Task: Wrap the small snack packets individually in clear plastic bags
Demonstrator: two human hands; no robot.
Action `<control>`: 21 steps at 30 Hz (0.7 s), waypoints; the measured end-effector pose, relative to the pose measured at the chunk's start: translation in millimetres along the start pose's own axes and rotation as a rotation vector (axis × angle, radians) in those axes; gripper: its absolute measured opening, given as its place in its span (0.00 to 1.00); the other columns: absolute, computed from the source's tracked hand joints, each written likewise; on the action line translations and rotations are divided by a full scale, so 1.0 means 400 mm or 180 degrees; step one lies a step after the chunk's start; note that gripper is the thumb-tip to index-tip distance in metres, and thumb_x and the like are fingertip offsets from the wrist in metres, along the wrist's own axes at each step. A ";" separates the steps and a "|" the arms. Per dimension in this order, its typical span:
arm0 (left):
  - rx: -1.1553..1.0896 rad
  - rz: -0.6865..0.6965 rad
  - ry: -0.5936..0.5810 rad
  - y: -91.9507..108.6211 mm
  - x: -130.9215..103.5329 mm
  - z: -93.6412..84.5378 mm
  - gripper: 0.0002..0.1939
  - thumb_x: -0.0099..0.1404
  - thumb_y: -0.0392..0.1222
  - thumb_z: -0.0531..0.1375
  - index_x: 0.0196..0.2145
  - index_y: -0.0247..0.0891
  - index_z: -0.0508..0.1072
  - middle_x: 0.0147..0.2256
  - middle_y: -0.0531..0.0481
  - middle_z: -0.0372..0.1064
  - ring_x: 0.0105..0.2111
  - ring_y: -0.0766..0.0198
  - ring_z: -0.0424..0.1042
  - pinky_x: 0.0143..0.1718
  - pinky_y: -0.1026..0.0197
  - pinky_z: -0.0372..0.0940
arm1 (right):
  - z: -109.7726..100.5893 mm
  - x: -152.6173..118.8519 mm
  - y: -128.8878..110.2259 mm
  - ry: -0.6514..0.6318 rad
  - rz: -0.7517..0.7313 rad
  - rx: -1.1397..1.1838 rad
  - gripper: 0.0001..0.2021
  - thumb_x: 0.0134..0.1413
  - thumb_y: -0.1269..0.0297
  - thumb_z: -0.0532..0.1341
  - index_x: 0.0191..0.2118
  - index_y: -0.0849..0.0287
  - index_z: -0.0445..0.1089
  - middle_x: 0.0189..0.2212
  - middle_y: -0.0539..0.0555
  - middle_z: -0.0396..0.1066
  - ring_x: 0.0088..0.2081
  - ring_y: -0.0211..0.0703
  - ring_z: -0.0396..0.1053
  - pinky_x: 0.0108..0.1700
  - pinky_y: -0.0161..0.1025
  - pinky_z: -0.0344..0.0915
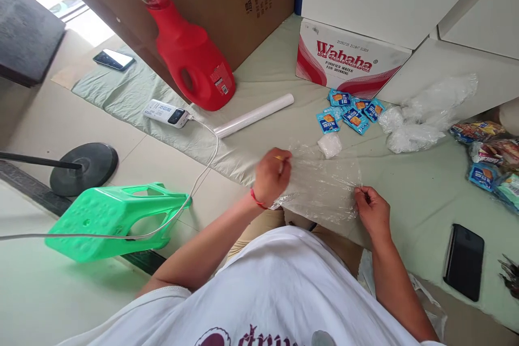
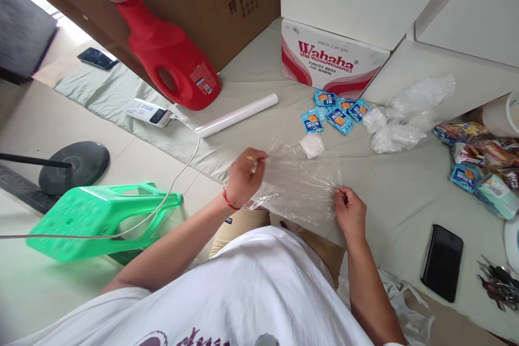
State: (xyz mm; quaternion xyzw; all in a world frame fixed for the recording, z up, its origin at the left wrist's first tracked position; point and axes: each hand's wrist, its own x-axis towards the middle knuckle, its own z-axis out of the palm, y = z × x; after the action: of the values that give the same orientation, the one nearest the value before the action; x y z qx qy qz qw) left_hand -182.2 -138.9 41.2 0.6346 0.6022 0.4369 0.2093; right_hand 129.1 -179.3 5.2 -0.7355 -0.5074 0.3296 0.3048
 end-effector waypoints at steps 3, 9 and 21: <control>0.0544 0.0556 -0.1191 -0.006 0.007 0.059 0.15 0.73 0.43 0.55 0.51 0.40 0.78 0.55 0.38 0.75 0.59 0.48 0.72 0.62 0.45 0.62 | -0.015 0.000 0.021 0.0024 -0.0092 -0.0225 0.24 0.59 0.39 0.60 0.40 0.57 0.77 0.27 0.52 0.75 0.26 0.41 0.68 0.32 0.39 0.64; 0.1521 0.0648 -0.1806 -0.108 0.063 0.108 0.27 0.78 0.48 0.45 0.69 0.39 0.66 0.73 0.39 0.54 0.73 0.45 0.54 0.73 0.31 0.38 | -0.133 0.034 0.107 0.0049 -0.0290 -0.0850 0.22 0.55 0.41 0.59 0.38 0.55 0.78 0.30 0.55 0.79 0.30 0.49 0.74 0.36 0.45 0.68; 0.1635 0.0884 -0.1852 -0.162 0.080 0.094 0.30 0.78 0.52 0.46 0.74 0.45 0.58 0.75 0.43 0.49 0.74 0.50 0.52 0.75 0.34 0.32 | 0.019 0.607 -0.179 0.0139 -0.1889 -0.1864 0.26 0.68 0.51 0.57 0.57 0.70 0.74 0.54 0.70 0.74 0.55 0.54 0.70 0.62 0.51 0.60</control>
State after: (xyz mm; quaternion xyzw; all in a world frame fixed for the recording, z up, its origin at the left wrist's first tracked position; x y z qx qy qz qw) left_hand -192.7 -86.6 -20.4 0.8385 0.5159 0.0987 0.1447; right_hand 149.0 73.1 14.1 -0.6198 -0.7631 0.0535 0.1753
